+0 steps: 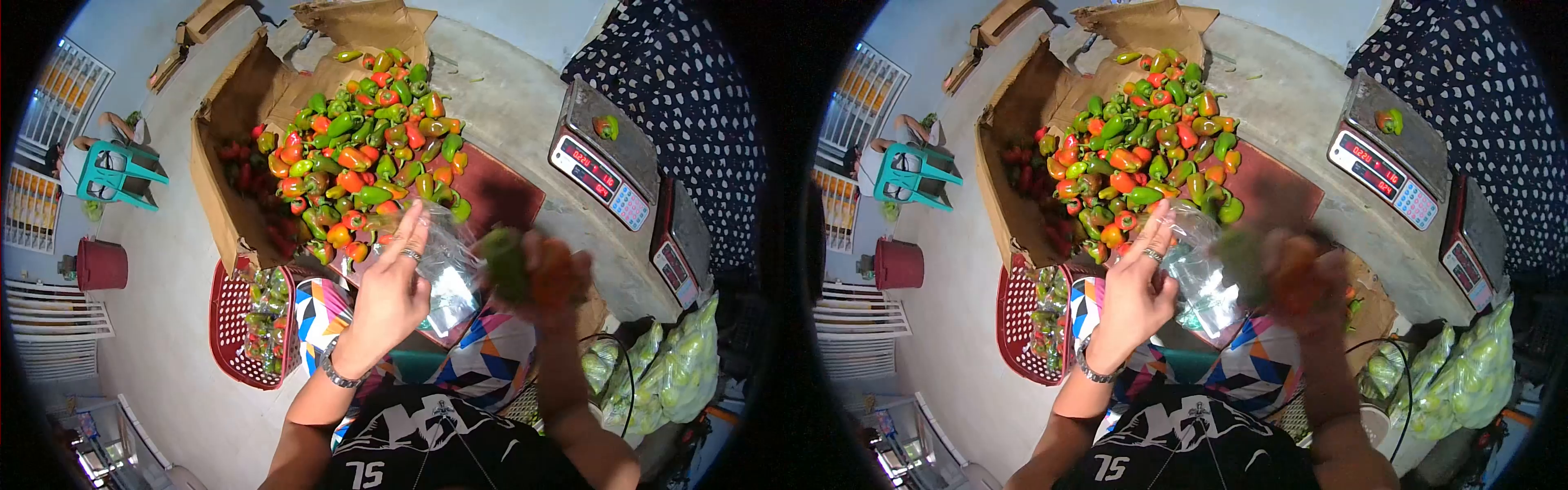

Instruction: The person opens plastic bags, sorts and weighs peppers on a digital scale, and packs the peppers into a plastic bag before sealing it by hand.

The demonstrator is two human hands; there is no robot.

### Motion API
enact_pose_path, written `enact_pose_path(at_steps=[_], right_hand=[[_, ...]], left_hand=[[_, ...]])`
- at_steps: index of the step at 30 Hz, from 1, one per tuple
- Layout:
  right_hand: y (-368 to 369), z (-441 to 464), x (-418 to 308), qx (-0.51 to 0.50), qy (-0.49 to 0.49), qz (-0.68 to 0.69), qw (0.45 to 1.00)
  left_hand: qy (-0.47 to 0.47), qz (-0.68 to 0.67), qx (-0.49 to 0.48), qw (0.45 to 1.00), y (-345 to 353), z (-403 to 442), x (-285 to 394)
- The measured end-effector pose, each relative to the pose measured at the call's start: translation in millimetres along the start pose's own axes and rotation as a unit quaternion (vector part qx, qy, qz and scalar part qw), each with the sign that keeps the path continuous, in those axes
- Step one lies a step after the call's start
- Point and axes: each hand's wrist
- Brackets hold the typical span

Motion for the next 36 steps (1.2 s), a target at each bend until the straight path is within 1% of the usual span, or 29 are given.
enact_pose_path(at_steps=[1,3,4,5,6,8,9,12,14,16,17,18,19,20,22,23,24,26,27,30,33,34,36], right_hand=[[11.6,8.8,15.2,-0.007,0.007,0.040,0.999],[35.3,26.3,45.4,-0.021,0.019,0.121,0.992],[44.4,28.4,48.1,0.029,0.026,0.120,0.992],[53.8,31.2,47.6,0.076,0.035,0.116,0.990],[58.9,32.2,48.3,0.125,0.044,0.113,0.985],[41.3,34.2,53.2,0.103,0.049,0.101,0.988],[31.2,35.9,53.7,0.094,0.050,0.092,0.990],[18.2,49.6,52.3,0.179,0.101,-0.073,0.976],[13.7,57.5,54.4,0.196,0.105,-0.219,0.950],[19.0,65.2,51.5,0.213,0.135,-0.302,0.920],[25.1,66.8,48.0,0.223,0.165,-0.313,0.908],[29.1,67.9,45.7,0.232,0.195,-0.324,0.896],[14.9,68.0,52.7,0.229,0.155,-0.385,0.881],[0.6,68.1,59.7,0.230,0.114,-0.444,0.859],[12.5,68.1,58.1,0.318,0.151,-0.459,0.816],[22.5,66.5,49.7,0.335,0.172,-0.506,0.776],[27.7,65.3,43.6,0.337,0.138,-0.600,0.712],[31.8,63.5,33.7,0.322,0.063,-0.765,0.554],[29.5,61.8,30.3,0.323,0.039,-0.787,0.523],[74.6,58.5,3.2,0.339,0.072,-0.828,0.441],[111.9,46.3,-12.1,0.305,-0.042,-0.839,0.448],[114.6,44.5,-15.6,0.292,-0.045,-0.827,0.478],[115.2,43.8,-31.3,0.262,-0.058,-0.805,0.530]], left_hand=[[-0.002,-0.004,-0.015,1.000,1.0,1.7,4.8],[-0.013,-0.019,-0.004,1.000,2.1,5.3,7.0],[-0.020,-0.024,0.000,1.000,-0.1,5.2,7.8],[-0.009,-0.005,0.005,1.000,-3.4,4.5,6.5],[-0.027,-0.015,0.000,1.000,-6.3,4.0,7.3],[-0.065,-0.043,-0.014,0.997,-9.2,2.4,10.8],[-0.060,-0.019,-0.013,0.998,-8.1,0.8,5.6],[-0.068,-0.031,-0.031,0.997,-14.3,4.7,-0.1],[-0.066,-0.019,-0.013,0.998,-8.5,3.5,-10.1],[-0.067,-0.008,0.007,0.998,-7.6,7.0,-16.3],[-0.093,-0.014,-0.008,0.996,-9.3,9.6,-17.4],[-0.089,-0.016,-0.006,0.996,-5.9,7.4,-21.3],[-0.086,-0.019,-0.003,0.996,0.2,3.9,-29.3],[-0.082,-0.021,0.000,0.996,4.0,2.2,-34.8],[-0.083,0.013,-0.024,0.996,4.1,1.1,-37.3],[-0.083,0.028,-0.038,0.995,4.7,0.9,-38.3],[-0.082,0.043,-0.052,0.994,4.7,1.2,-38.1],[-0.083,0.028,-0.047,0.995,0.9,4.7,-33.2],[-0.083,0.020,-0.044,0.995,-3.4,8.8,-28.0],[-0.042,-0.011,-0.051,0.998,-24.7,26.3,-5.4],[-0.028,-0.037,-0.099,0.994,-41.3,44.2,23.7],[-0.024,-0.045,-0.119,0.992,-43.1,46.9,26.1],[0.008,-0.056,-0.080,0.995,-46.6,50.0,26.3]])
Point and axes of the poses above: each hand's wrist, its own z-axis towards the middle knuckle, its own y-axis out of the palm, x = y × z, and after that the axes turned 14 degrees about y, right-handed
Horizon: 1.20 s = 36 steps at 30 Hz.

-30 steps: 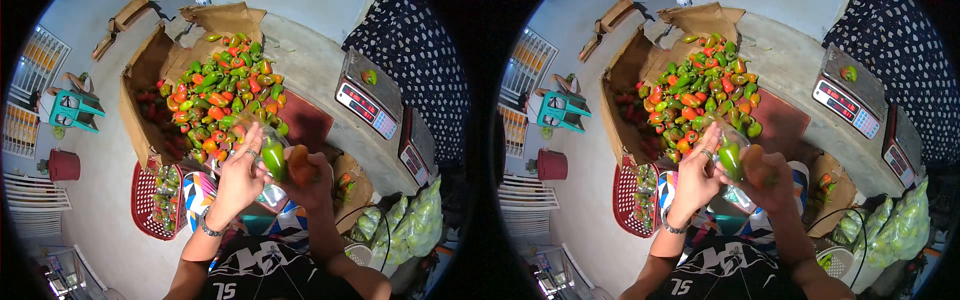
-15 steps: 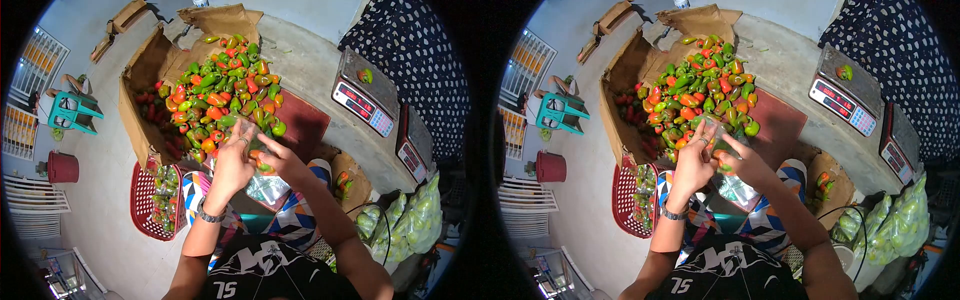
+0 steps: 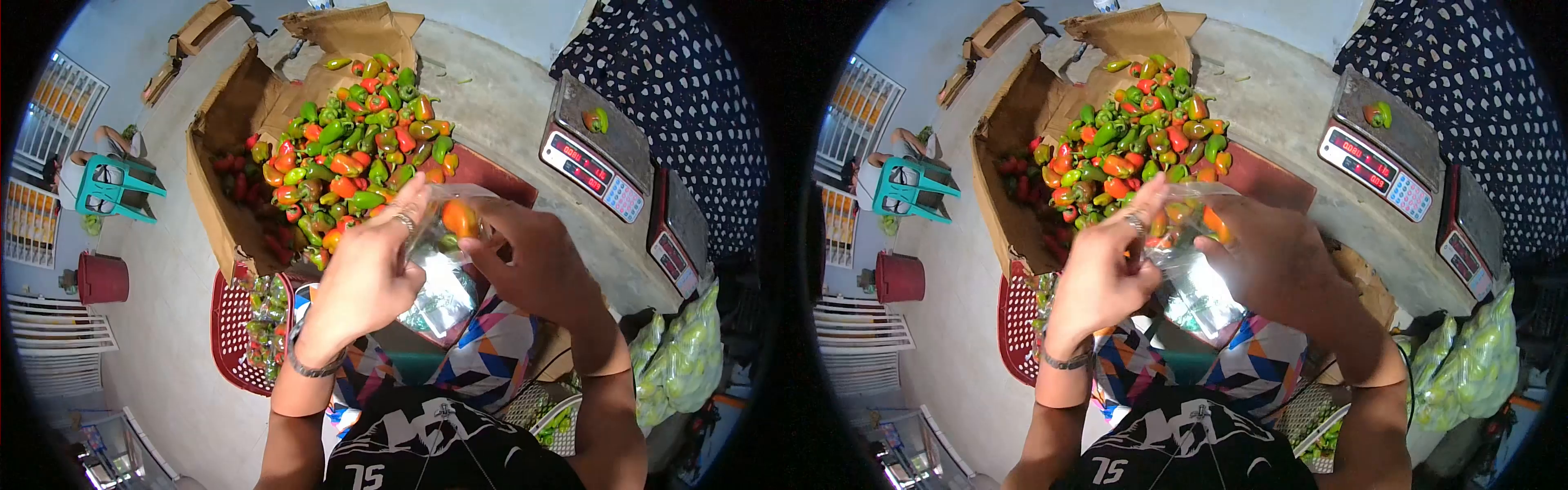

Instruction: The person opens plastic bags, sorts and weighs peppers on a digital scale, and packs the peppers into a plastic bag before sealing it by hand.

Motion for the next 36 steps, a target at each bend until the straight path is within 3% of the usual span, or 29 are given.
enact_pose_path(at_steps=[3,4,6,8,10,13,14,16,21,24,25,26,27,29,31,34,36], right_hand=[[-20.5,9.6,23.8,-0.027,-0.024,0.222,0.974],[-30.8,28.9,45.6,0.035,-0.012,0.240,0.970],[-51.4,67.1,89.0,0.161,0.013,0.273,0.948],[-75.5,140.0,191.1,0.336,0.054,0.071,0.938],[-99.8,178.6,264.2,0.402,0.176,-0.227,0.870],[-133.2,201.1,341.4,0.275,0.407,-0.272,0.827],[-140.1,209.0,370.7,0.242,0.433,-0.278,0.823],[-148.0,226.9,432.6,0.168,0.404,-0.208,0.875],[-134.4,214.3,404.4,0.234,0.393,-0.260,0.851],[-112.8,202.9,365.7,0.286,0.294,0.112,0.905],[-101.7,185.0,318.4,0.208,0.239,0.379,0.869],[-91.8,159.0,255.0,0.112,0.161,0.615,0.764],[-77.2,125.3,206.7,-0.051,0.071,0.722,0.687],[-31.2,69.2,138.7,-0.235,0.045,0.822,0.517],[23.5,35.4,69.7,-0.248,0.054,0.833,0.492],[78.4,25.8,36.9,-0.341,0.087,0.801,0.484],[93.0,27.9,30.4,-0.281,0.142,0.780,0.541]], left_hand=[[-0.002,-0.039,0.000,0.999,-8.4,1.6,12.9],[0.002,-0.035,-0.025,0.999,-5.3,2.8,13.2],[-0.088,-0.116,-0.048,0.988,-2.7,6.7,-4.7],[-0.139,-0.234,-0.013,0.962,-18.1,7.5,5.6],[-0.109,-0.229,0.015,0.967,-24.3,5.0,5.8],[-0.061,-0.122,0.038,0.990,-28.4,3.0,6.0],[-0.046,-0.059,0.039,0.996,-26.6,1.8,3.0],[-0.044,-0.012,0.027,0.999,-26.6,3.7,-0.2],[-0.054,0.046,0.006,0.997,-25.5,7.4,-9.6],[-0.048,0.033,0.017,0.998,-26.2,10.2,-10.9],[-0.053,0.030,0.010,0.998,-27.2,12.1,-11.3],[-0.053,0.026,0.010,0.998,-27.3,14.7,-14.2],[-0.056,0.019,0.006,0.998,-25.4,14.8,-17.9],[-0.060,0.016,-0.009,0.998,-22.0,16.2,-22.6],[-0.068,0.006,-0.010,0.998,-17.1,16.0,-19.3],[-0.075,0.005,0.005,0.997,-13.0,9.4,-19.2],[-0.072,0.013,0.010,0.997,-12.2,0.8,-22.7]])
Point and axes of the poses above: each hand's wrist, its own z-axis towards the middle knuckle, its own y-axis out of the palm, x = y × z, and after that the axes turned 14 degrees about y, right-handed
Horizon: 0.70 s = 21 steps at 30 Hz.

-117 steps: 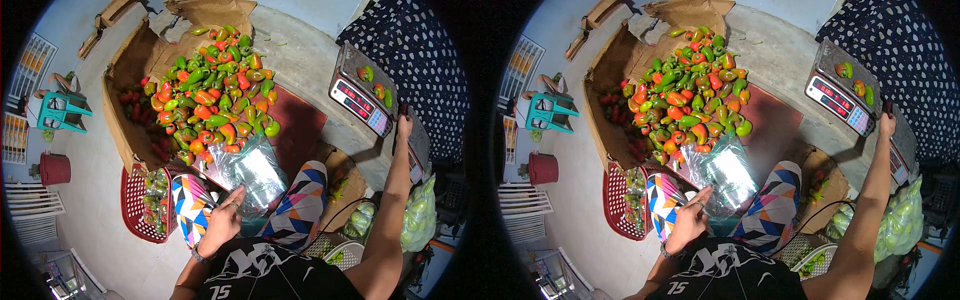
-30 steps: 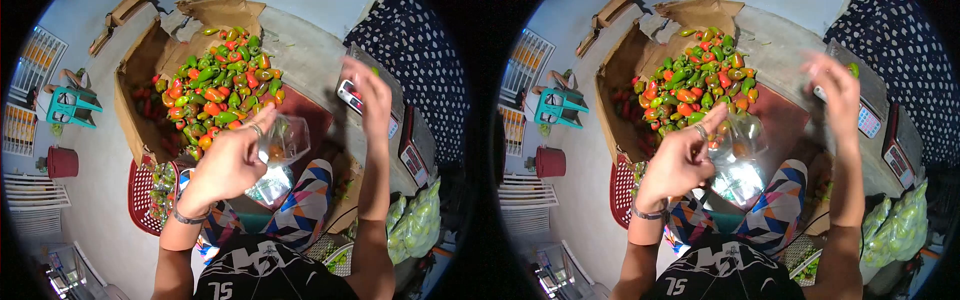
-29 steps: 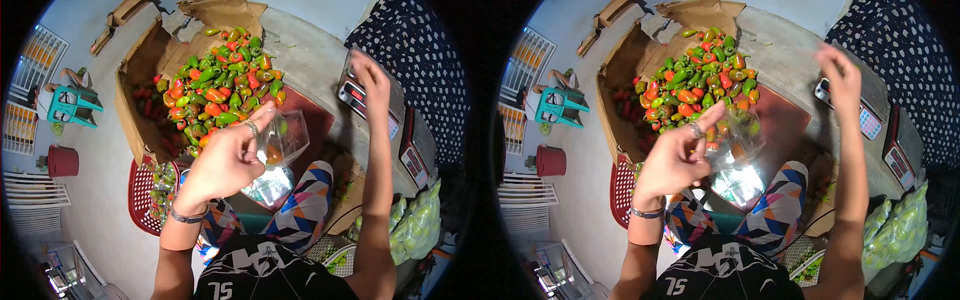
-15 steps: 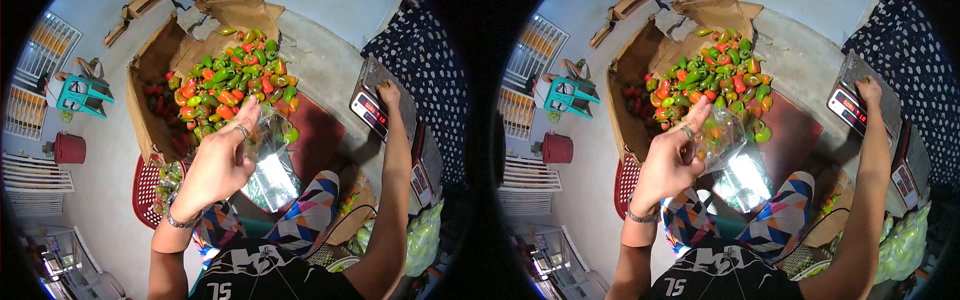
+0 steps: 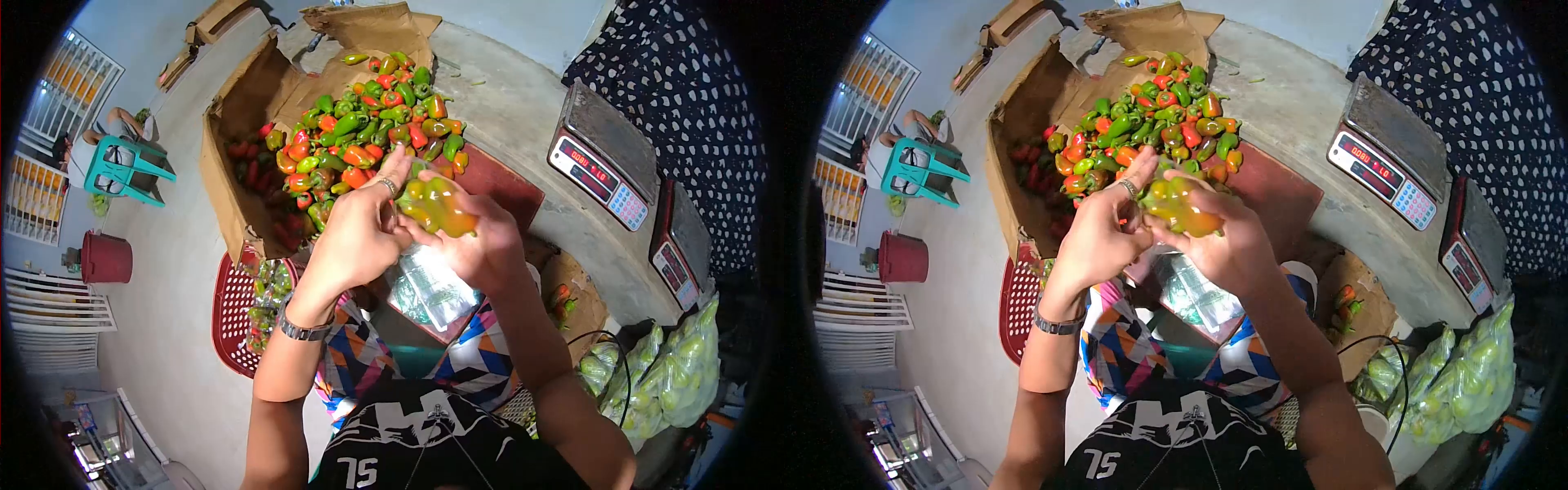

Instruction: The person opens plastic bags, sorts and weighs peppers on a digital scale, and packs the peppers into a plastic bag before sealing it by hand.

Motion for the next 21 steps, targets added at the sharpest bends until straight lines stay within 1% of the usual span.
enact_pose_path(at_steps=[1,3,4,5,6,7,8,9,10,11,12,13,16,17,18,19,20,21], right_hand=[[0.4,7.4,2.5,0.045,-0.011,-0.016,0.999],[3.1,20.2,6.5,0.110,0.042,-0.096,0.988],[1.4,25.0,6.6,0.142,0.070,-0.137,0.978],[-8.5,28.8,9.5,0.167,0.053,-0.215,0.961],[5.8,22.9,2.7,0.200,-0.003,-0.441,0.875],[31.7,13.0,-10.1,0.219,-0.059,-0.641,0.734],[45.6,8.2,-19.7,0.223,-0.111,-0.800,0.546],[42.0,10.2,-23.9,0.179,-0.180,-0.807,0.533],[46.2,8.2,-29.2,0.170,-0.165,-0.858,0.456],[54.1,4.0,-34.4,0.160,-0.149,-0.900,0.377],[58.3,0.0,-38.3,0.149,-0.132,-0.935,0.293],[47.9,-1.4,-39.3,0.134,-0.255,-0.912,0.292],[62.5,-5.5,-57.3,0.124,-0.225,-0.927,0.272],[69.9,-6.7,-59.5,0.125,-0.235,-0.925,0.272],[70.5,-5.9,-61.5,0.128,-0.239,-0.928,0.255],[70.8,-5.2,-65.9,0.131,-0.244,-0.931,0.236],[70.9,-5.7,-69.6,0.134,-0.250,-0.934,0.216],[68.3,-7.2,-72.2,0.123,-0.266,-0.932,0.212]], left_hand=[[0.007,0.008,-0.004,1.000,-1.6,-3.4,-4.1],[0.006,0.022,-0.012,1.000,-3.5,-9.4,-2.7],[0.030,0.059,-0.003,0.998,-2.6,-10.3,-9.2],[0.055,0.096,0.007,0.994,-0.4,-10.4,-22.5],[0.062,0.115,0.013,0.991,0.6,-8.4,-31.7],[0.060,0.118,0.012,0.991,-3.2,-6.5,-32.3],[0.055,0.120,0.008,0.991,-8.8,-4.5,-30.9],[0.047,0.122,0.001,0.991,-16.6,-2.2,-22.9],[0.000,0.112,-0.030,0.993,-28.7,1.2,-5.4],[0.043,0.134,-0.022,0.990,-35.0,0.9,-8.0],[0.061,0.152,-0.026,0.986,-41.7,1.0,-12.1],[0.081,0.172,-0.027,0.981,-49.2,2.4,-13.4],[0.082,0.247,-0.046,0.964,-62.4,0.5,-1.2],[0.102,0.282,-0.042,0.953,-64.4,0.6,-5.5],[0.123,0.317,-0.038,0.940,-65.3,0.1,-5.3],[0.079,0.376,-0.038,0.923,-68.2,-1.1,1.1],[0.077,0.400,-0.041,0.913,-72.3,-2.0,4.4],[0.074,0.423,-0.043,0.902,-77.9,-3.7,5.9]])
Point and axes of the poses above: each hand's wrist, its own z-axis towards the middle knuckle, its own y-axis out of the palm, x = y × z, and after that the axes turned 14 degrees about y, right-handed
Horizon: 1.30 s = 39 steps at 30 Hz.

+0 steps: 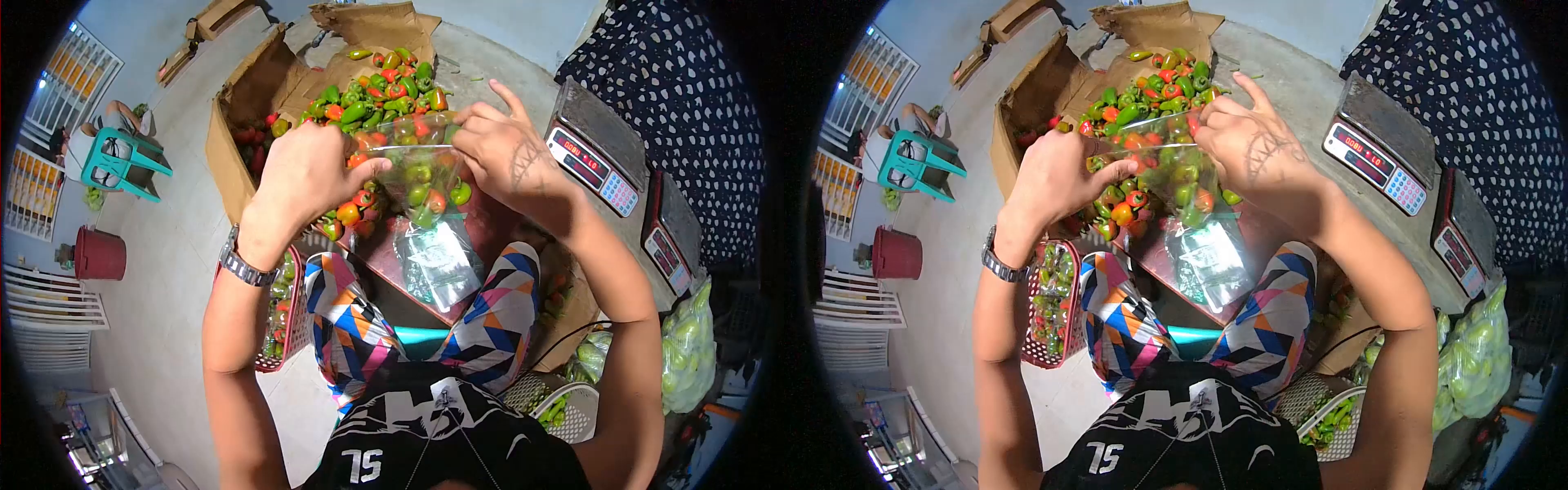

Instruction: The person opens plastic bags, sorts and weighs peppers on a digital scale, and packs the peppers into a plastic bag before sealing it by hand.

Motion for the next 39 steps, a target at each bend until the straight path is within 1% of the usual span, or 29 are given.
enact_pose_path(at_steps=[1,2,5,6,9,10,11,13,14,15,17,18,21,22,23,24,25,26,28,29,30,31,33,34,35,37,38,39], right_hand=[[1.9,-1.8,4.4,0.014,-0.016,0.001,1.000],[2.5,-1.3,6.7,0.029,-0.034,0.003,0.999],[-8.7,-6.7,-1.4,0.119,0.027,-0.020,0.992],[-13.3,-7.8,-1.1,0.126,0.034,-0.010,0.991],[-13.9,-6.8,7.1,0.137,0.095,0.077,0.983],[-12.9,-4.2,6.8,0.120,0.113,0.159,0.973],[-14.1,-1.4,4.0,0.066,0.173,0.214,0.959],[-20.3,12.4,-11.1,-0.042,0.286,0.319,0.903],[-0.3,16.6,-10.5,-0.005,0.228,0.398,0.889],[8.3,22.1,-17.9,0.015,0.156,0.467,0.870],[-2.5,29.0,-37.0,0.047,0.077,0.429,0.899],[0.1,28.9,-33.4,0.000,0.106,0.476,0.873],[0.8,15.5,-34.8,0.115,0.112,0.620,0.768],[9.6,4.5,-31.2,0.067,0.146,0.551,0.819],[29.3,-0.5,-34.1,0.015,0.163,0.492,0.855],[57.6,0.9,-41.4,0.011,0.131,0.572,0.810],[69.6,1.1,-45.6,0.017,0.122,0.602,0.788],[81.8,1.2,-49.8,0.022,0.113,0.632,0.766],[88.5,10.5,-45.4,0.042,0.135,0.603,0.785],[99.6,20.7,-42.1,0.038,0.182,0.682,0.708],[92.0,21.3,-43.7,0.020,0.183,0.673,0.716],[81.3,22.8,-44.1,0.003,0.184,0.663,0.726],[73.7,27.3,-47.4,-0.070,0.238,0.628,0.737],[73.3,29.8,-50.5,-0.106,0.265,0.609,0.740],[78.1,29.8,-67.6,-0.035,0.238,0.653,0.718],[91.1,35.2,-71.1,0.041,0.139,0.548,0.824],[94.6,36.3,-67.8,-0.010,0.152,0.571,0.807],[93.9,40.3,-63.6,-0.059,0.163,0.590,0.788]], left_hand=[[-0.003,0.026,-0.005,1.000,-3.2,-1.8,-2.4],[0.009,0.010,0.016,1.000,-0.4,-3.2,-4.2],[-0.010,-0.050,0.083,0.995,16.6,-0.6,-7.1],[-0.012,-0.103,0.115,0.988,19.3,1.1,-7.4],[-0.008,-0.152,0.144,0.978,19.4,3.6,-7.2],[-0.002,-0.168,0.137,0.976,19.4,5.5,-6.3],[0.005,-0.184,0.128,0.974,19.6,8.6,-3.9],[0.019,-0.214,0.112,0.970,16.4,17.0,6.4],[0.014,-0.194,0.069,0.979,11.4,22.8,16.7],[0.042,-0.191,0.112,0.974,20.6,26.8,23.9],[0.108,-0.268,0.220,0.932,56.0,43.1,19.8],[0.110,-0.241,0.233,0.936,50.6,46.0,19.7],[0.036,-0.282,0.192,0.939,26.7,44.9,25.3],[0.014,-0.293,0.161,0.942,11.4,44.0,35.3],[0.029,-0.314,0.171,0.933,6.4,46.1,43.3],[0.041,-0.335,0.178,0.924,4.8,47.4,52.2],[0.056,-0.357,0.179,0.915,5.3,46.8,57.6],[0.065,-0.318,0.178,0.929,7.0,47.6,58.0],[0.052,-0.360,0.261,0.894,13.3,43.1,48.0],[0.043,-0.378,0.303,0.874,17.2,37.8,39.3],[0.031,-0.453,0.347,0.821,22.4,32.7,27.5],[0.031,-0.459,0.340,0.820,27.0,20.7,14.7],[0.073,-0.530,0.182,0.825,74.6,6.0,-19.5],[0.063,-0.630,0.087,0.769,92.7,2.6,-17.2],[0.051,-0.717,-0.009,0.695,106.4,-2.1,-9.2],[0.000,-0.811,0.055,0.582,116.7,-5.9,9.7],[-0.029,-0.842,0.000,0.538,116.8,-4.4,9.5],[-0.049,-0.853,-0.007,0.520,120.1,-3.2,12.0]])
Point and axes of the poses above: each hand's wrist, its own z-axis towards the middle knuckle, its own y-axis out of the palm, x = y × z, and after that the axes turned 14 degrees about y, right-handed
